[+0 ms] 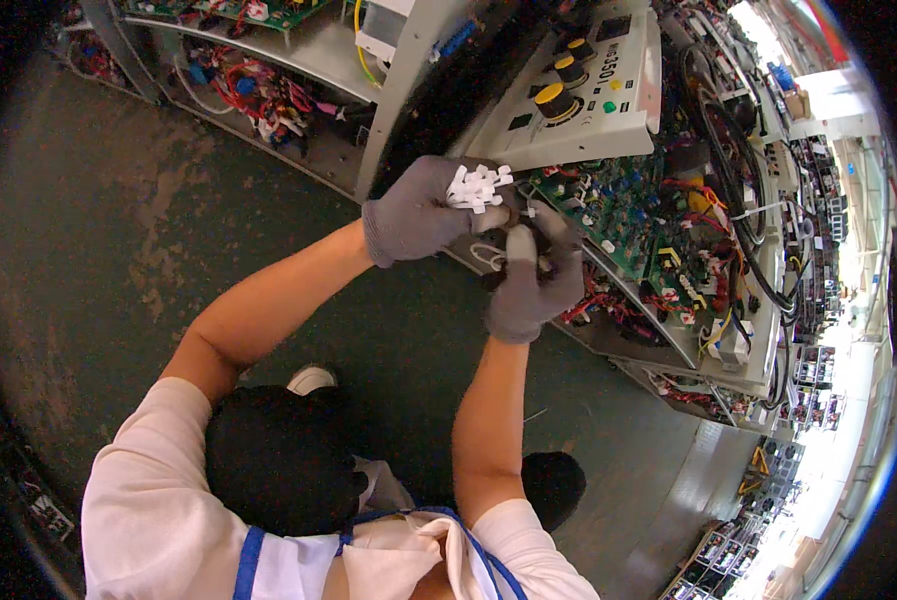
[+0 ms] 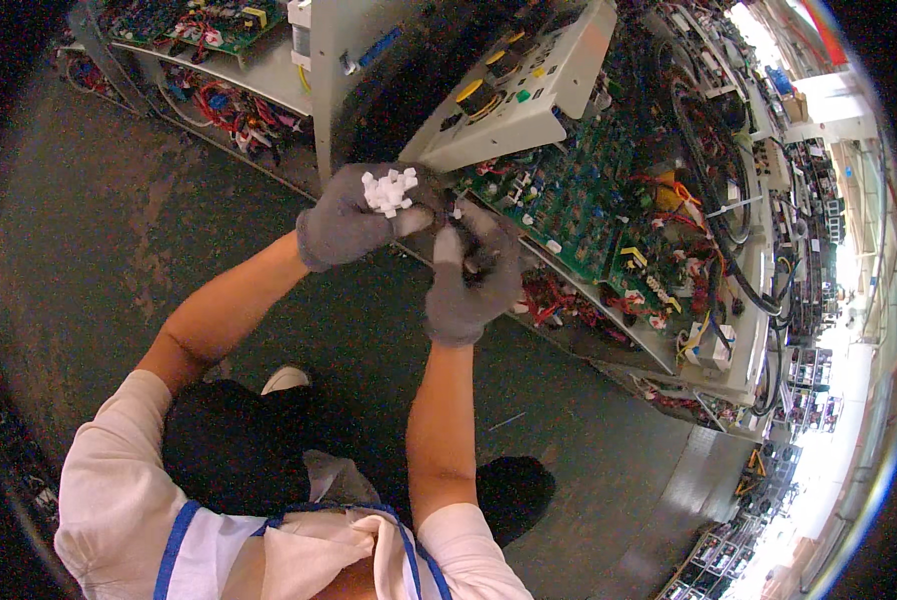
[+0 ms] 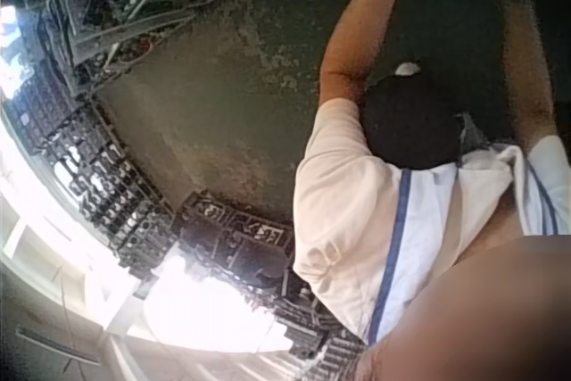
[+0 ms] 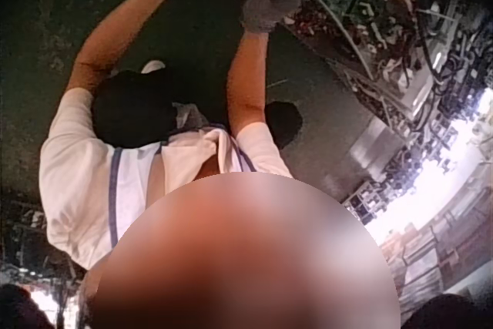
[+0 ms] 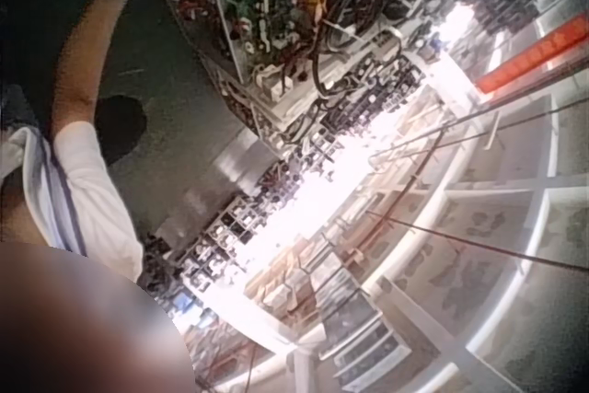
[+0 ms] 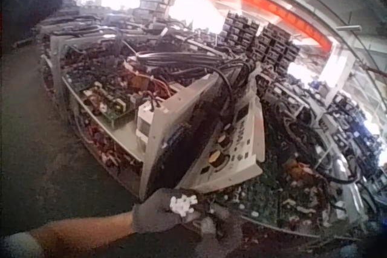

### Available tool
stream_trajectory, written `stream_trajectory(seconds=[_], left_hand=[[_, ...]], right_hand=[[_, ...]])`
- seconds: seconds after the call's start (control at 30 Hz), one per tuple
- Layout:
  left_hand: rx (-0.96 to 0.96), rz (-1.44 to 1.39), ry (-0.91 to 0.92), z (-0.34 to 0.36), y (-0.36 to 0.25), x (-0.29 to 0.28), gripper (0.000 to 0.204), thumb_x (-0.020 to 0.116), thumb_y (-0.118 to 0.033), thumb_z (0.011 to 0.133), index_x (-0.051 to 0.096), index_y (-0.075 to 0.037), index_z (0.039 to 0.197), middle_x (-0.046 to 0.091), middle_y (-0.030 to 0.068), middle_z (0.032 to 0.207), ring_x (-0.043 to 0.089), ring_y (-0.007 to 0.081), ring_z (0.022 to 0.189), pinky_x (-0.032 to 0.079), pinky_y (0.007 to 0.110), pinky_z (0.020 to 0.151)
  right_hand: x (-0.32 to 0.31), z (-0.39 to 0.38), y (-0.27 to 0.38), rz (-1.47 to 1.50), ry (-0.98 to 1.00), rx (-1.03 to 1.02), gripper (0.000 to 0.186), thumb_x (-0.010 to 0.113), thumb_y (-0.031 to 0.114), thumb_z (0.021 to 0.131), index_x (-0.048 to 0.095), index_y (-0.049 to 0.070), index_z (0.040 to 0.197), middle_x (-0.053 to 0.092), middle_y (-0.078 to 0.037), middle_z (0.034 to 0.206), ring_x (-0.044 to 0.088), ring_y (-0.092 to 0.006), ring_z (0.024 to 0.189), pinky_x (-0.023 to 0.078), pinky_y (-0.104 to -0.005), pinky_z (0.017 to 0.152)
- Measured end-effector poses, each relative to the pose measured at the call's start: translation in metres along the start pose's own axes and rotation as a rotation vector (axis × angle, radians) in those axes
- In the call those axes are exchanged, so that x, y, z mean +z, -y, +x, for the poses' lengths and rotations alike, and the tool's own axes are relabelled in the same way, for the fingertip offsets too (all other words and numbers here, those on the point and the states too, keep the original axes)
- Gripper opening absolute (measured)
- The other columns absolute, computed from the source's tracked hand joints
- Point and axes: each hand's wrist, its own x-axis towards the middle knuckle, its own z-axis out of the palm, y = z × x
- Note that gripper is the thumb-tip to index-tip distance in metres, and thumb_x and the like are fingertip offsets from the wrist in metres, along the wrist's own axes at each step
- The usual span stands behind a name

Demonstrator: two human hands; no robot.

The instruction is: Connecting wires and white plastic connectors to a large industrial circuit board inside a machine housing.

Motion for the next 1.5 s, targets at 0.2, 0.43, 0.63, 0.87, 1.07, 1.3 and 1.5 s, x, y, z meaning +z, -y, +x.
stream_trajectory(seconds=[0.2,0.43,0.63,0.87,1.07,1.3,1.5], left_hand=[[0.253,0.322,-0.032,-0.001,0.003,0.0,0.03,0.063,-0.004,0.068,0.062,-0.001,0.097,0.062,0.0177,0.095,0.061,0.0372,0.085,0.05,0.039,0.073],[0.3,0.365,0.035,-0.001,-0.01,0.004,0.031,0.065,-0.009,0.068,0.061,-0.004,0.098,0.061,0.0143,0.099,0.06,0.0349,0.09,0.049,0.042,0.077],[0.338,0.444,0.045,-0.008,-0.008,0.005,0.04,0.064,-0.006,0.067,0.059,-0.011,0.106,0.06,0.0082,0.104,0.061,0.032,0.091,0.05,0.041,0.075],[0.462,0.725,0.05,-0.008,-0.004,0.008,0.046,0.066,-0.013,0.068,0.055,-0.015,0.113,0.059,0.0046,0.108,0.063,0.0275,0.085,0.053,0.039,0.063],[0.427,0.898,0.139,-0.003,0.003,0.007,0.043,0.059,-0.021,0.075,0.058,-0.015,0.117,0.06,0.0072,0.114,0.061,0.0257,0.095,0.052,0.042,0.073],[0.632,0.956,-0.036,0.0,0.014,0.009,0.039,0.063,-0.019,0.07,0.059,-0.013,0.109,0.06,0.0059,0.112,0.065,0.0226,0.082,0.052,0.035,0.062],[0.493,0.821,-0.044,-0.003,0.009,0.013,0.026,0.066,-0.006,0.074,0.065,-0.006,0.1,0.064,0.0158,0.103,0.067,0.0299,0.085,0.056,0.034,0.068]], right_hand=[[-0.006,0.008,0.029,0.099,0.038,0.337,0.016,0.066,0.01,0.078,0.065,-0.001,0.09,0.059,-0.001,0.084,0.051,-0.0102,0.075,0.044,-0.0257,0.069],[-0.007,0.013,0.037,-0.013,0.016,0.345,0.016,0.064,0.012,0.079,0.064,-0.003,0.084,0.056,0.001,0.075,0.046,-0.009,0.068,0.039,-0.0232,0.063],[-0.013,0.01,0.032,0.162,0.021,0.434,0.015,0.061,0.008,0.079,0.06,-0.005,0.087,0.059,-0.005,0.079,0.051,-0.0105,0.064,0.041,-0.0233,0.057],[0.001,-0.007,0.034,0.479,-0.167,0.612,0.018,0.063,0.007,0.079,0.058,-0.002,0.094,0.061,-0.007,0.082,0.058,-0.0129,0.071,0.047,-0.0246,0.061],[-0.035,-0.028,-0.017,0.346,-0.018,0.249,0.025,0.063,0.012,0.081,0.06,0.008,0.105,0.06,-0.011,0.097,0.055,-0.0139,0.071,0.045,-0.0272,0.062],[-0.029,-0.026,0.014,0.206,-0.106,0.423,0.03,0.059,0.002,0.08,0.058,-0.007,0.109,0.064,-0.007,0.09,0.055,-0.0108,0.074,0.045,-0.0237,0.066],[-0.044,-0.023,-0.002,-0.41,-0.153,0.088,0.041,0.062,0.005,0.08,0.057,0.0,0.121,0.066,-0.012,0.093,0.061,-0.0185,0.073,0.049,-0.0293,0.066]])
